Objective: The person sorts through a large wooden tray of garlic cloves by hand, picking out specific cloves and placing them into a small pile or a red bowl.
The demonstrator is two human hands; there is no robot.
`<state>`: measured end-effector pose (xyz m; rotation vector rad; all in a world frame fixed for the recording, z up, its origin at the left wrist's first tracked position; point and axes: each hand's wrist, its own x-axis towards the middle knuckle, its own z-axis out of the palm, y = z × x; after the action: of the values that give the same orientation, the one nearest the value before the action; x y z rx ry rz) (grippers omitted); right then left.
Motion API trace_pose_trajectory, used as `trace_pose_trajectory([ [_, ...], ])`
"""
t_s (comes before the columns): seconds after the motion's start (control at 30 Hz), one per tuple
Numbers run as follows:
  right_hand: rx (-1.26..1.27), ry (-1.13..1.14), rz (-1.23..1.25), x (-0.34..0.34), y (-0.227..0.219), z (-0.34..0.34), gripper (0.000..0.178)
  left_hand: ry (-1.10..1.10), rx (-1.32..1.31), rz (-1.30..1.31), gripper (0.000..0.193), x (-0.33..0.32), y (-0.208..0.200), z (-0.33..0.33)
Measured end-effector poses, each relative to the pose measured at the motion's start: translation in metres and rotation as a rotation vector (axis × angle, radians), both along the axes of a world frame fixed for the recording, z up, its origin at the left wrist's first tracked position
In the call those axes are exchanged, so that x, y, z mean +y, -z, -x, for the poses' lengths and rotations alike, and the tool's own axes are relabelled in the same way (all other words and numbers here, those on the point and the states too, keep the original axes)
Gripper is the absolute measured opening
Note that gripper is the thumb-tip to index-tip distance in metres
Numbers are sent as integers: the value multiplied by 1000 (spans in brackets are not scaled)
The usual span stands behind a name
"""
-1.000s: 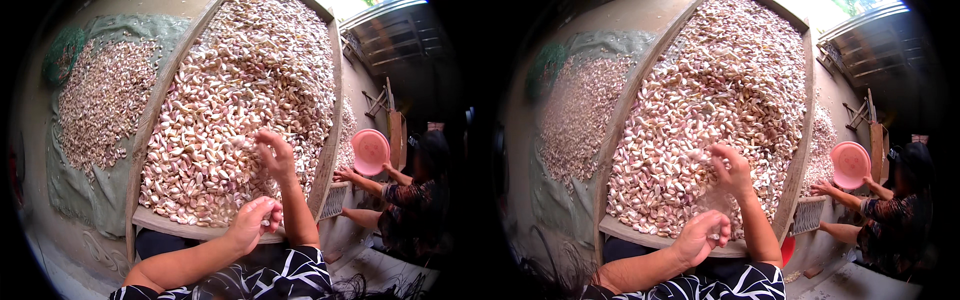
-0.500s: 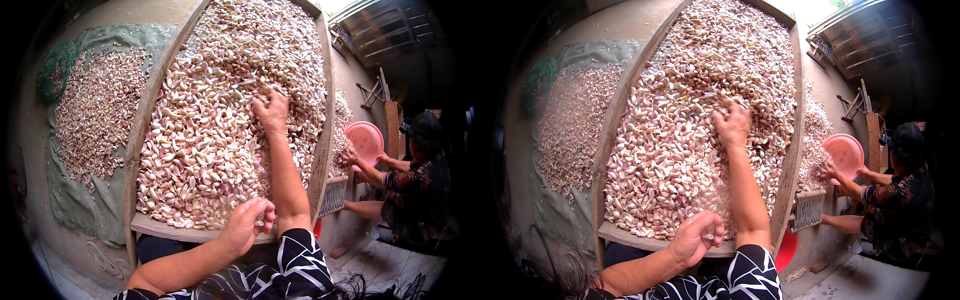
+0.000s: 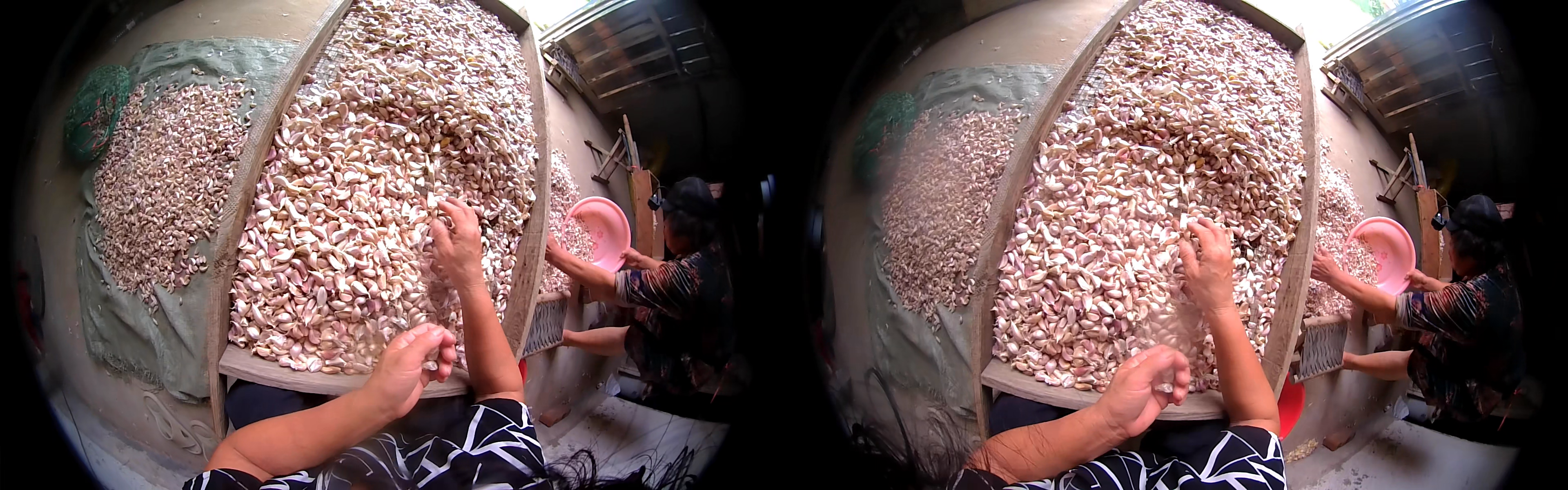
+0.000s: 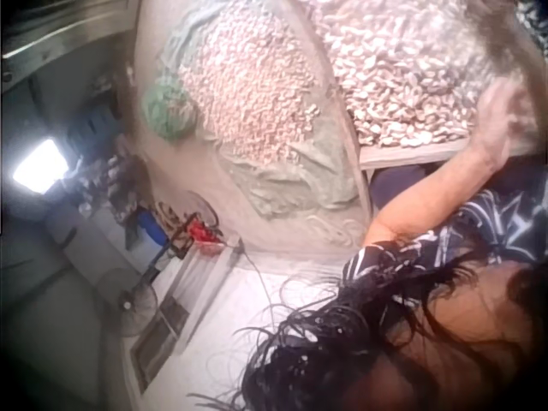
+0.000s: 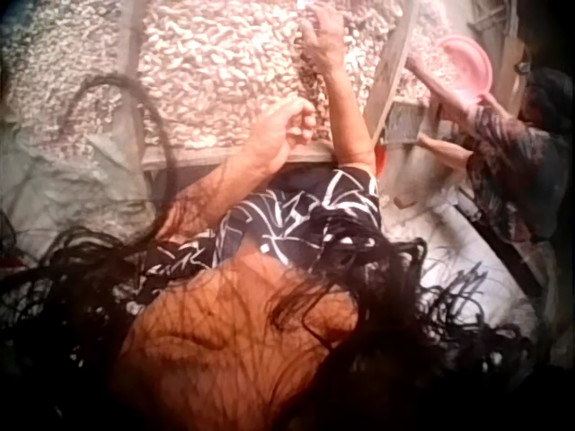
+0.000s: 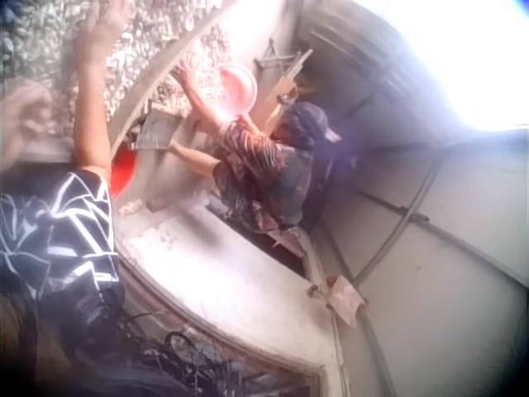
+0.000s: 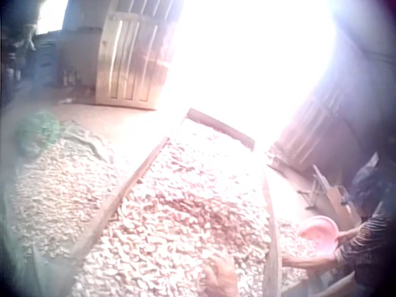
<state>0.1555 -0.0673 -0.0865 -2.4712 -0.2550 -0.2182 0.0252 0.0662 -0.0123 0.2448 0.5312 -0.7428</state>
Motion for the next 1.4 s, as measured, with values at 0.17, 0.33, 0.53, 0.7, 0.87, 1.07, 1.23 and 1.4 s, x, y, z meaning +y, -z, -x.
trace_pose_trajectory([
  [0.17,71,-232,62,29,-2,20,27,-11,0,7,17,1,2,-1],
  [0.33,192,-189,13,21,-16,39,20,-17,1,15,17,3,4,-1],
  [0.53,265,-204,-152,10,-23,47,11,-7,6,6,18,4,0,-2],
  [0.7,221,-193,-96,38,-21,24,15,13,-42,-7,21,3,1,0],
  [0.87,328,-310,18,43,-26,29,18,11,-39,-1,21,3,2,-1],
  [1.07,438,-215,-159,37,-29,44,15,5,7,-3,18,6,1,-1],
  [1.23,523,-158,-247,33,-26,42,16,16,-4,7,19,6,0,-2],
  [1.4,55,-439,-9,65,-31,11,17,25,-7,13,19,5,0,-3],
])
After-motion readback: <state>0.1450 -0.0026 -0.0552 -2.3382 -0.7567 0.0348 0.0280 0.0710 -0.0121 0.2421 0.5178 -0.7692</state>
